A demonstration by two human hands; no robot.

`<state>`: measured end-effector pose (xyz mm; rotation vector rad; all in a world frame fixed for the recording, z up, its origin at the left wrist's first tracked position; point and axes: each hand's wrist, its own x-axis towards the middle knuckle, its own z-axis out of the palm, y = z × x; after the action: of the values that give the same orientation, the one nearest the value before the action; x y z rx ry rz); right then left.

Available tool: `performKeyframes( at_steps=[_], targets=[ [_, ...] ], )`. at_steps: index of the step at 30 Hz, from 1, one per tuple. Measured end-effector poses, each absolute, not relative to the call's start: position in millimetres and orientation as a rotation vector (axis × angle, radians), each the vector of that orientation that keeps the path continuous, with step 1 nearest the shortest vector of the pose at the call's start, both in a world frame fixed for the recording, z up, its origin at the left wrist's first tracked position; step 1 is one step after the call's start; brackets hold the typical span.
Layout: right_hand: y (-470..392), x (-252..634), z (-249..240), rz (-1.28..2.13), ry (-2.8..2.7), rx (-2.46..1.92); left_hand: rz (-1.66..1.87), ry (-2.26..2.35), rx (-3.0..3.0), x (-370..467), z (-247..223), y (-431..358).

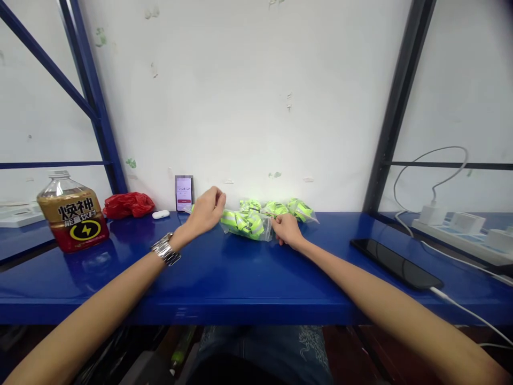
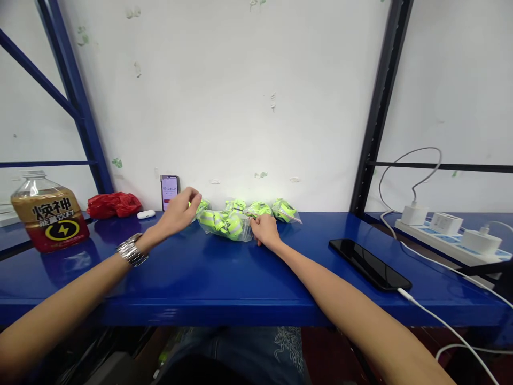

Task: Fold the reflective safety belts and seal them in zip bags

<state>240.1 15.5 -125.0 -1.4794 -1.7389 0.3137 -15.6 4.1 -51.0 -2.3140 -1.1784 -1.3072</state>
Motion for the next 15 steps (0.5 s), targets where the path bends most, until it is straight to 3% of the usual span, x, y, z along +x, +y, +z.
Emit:
performKeyframes(
  at_steps=[3,7,15],
  targets=[
    [13,235,-123,0.306,-1.767,-1.397,-1.262,-1.535,-2.566,-19,-81,52],
    [12,234,-122,0.243,-1.880,-1.145,-1.463,-1.649,-2.778,-20,-109,66],
    [3,233,-118,0.810,-2.023,-0.893,-1.514,-1.568,-2.621,-7,-109,42]
  ],
)
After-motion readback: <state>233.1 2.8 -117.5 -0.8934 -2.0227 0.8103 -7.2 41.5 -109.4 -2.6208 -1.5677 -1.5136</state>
